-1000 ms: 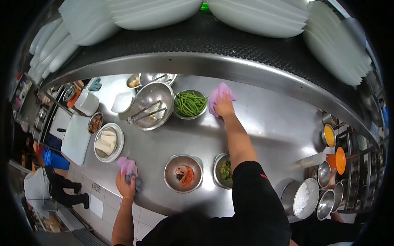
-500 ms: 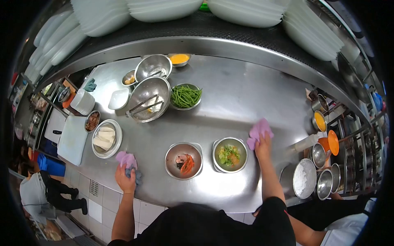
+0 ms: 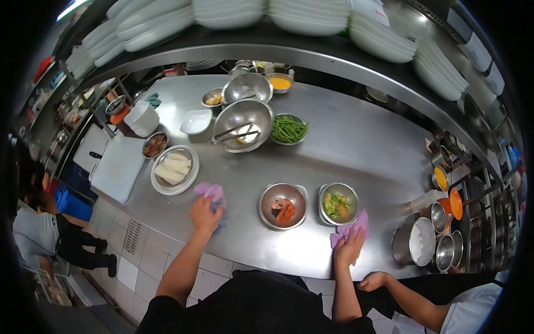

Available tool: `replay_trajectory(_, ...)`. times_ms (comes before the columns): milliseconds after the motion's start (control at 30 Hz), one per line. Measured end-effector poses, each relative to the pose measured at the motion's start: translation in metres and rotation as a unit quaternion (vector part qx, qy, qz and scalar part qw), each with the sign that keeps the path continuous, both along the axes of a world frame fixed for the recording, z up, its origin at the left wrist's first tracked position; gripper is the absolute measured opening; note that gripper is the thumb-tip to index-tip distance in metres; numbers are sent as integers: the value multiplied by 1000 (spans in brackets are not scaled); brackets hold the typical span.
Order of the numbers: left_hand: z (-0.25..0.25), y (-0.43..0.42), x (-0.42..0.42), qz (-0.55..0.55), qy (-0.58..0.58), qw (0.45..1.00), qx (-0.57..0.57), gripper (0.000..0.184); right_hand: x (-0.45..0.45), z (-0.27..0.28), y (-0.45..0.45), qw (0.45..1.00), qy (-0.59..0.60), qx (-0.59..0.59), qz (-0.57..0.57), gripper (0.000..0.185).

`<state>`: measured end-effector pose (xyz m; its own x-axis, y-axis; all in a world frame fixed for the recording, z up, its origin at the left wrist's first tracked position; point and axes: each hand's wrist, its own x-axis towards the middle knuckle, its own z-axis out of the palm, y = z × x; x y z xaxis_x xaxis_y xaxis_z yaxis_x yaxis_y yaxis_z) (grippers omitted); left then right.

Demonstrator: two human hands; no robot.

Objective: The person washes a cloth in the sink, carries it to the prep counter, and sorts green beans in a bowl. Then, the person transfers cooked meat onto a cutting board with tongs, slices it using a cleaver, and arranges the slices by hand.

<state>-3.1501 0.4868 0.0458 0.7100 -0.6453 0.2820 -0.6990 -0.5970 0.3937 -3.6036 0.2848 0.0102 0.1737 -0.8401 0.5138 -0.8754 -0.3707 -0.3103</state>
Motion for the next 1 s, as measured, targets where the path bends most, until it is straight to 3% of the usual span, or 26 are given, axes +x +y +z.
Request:
replay_trajectory(200, 18, -30, -32, -76, 70, 994, 21, 58, 0, -8, -1, 999, 23, -33, -10, 48)
replay_trajectory(267, 27, -26, -45, -188, 102, 976, 36, 60, 1, -8, 0, 999, 26, -35, -10, 48)
replay_trajectory(300, 24, -21, -44, -186, 103, 976, 37, 60, 1, -7, 1, 999, 28, -39, -14, 47)
replay_trajectory(367, 21, -11, -41, -272, 287, 915, -85, 55, 3, -6, 2, 999, 31, -33, -20, 47)
replay_trajectory(400, 21, -3, -41, -254, 323, 894, -178, 42, 3, -6, 2, 999, 32, -34, -23, 47)
replay_trajectory(433, 17, 7, -31, -255, 323, 894, -176, 42, 3, -5, 3, 998, 34, -34, -27, 47)
replay_trajectory(500, 10, 37, 3, -142, 313, 929, -140, 32, 4, -3, 5, 998, 38, -36, -28, 47)
replay_trajectory(567, 2, 69, 39, -35, 100, 987, -117, 24, 4, -1, 5, 998, 43, -38, -32, 47)
replay_trajectory(633, 7, 95, 82, -21, 15, 997, -66, 21, 5, -3, 4, 997, 39, -52, -30, 46)
replay_trajectory(700, -9, 122, 115, -9, -75, 997, -28, 30, 4, -4, 6, 998, 34, -48, -26, 46)
replay_trajectory(767, -13, 152, 134, 91, -106, 987, 74, 42, 4, -8, 1, 997, 42, -62, -26, 46)
replay_trajectory(833, -7, 185, 155, 351, -80, 913, 193, 53, 8, -3, 2, 997, 39, -54, -28, 46)
replay_trajectory(900, -40, 242, 192, 425, 11, 897, 119, 57, 6, -3, 10, 998, 43, -42, -32, 46)
replay_trajectory(1000, -44, 293, 163, 344, -13, 937, 59, 59, 7, 3, 37, 998, 65, 3, 0, 44)
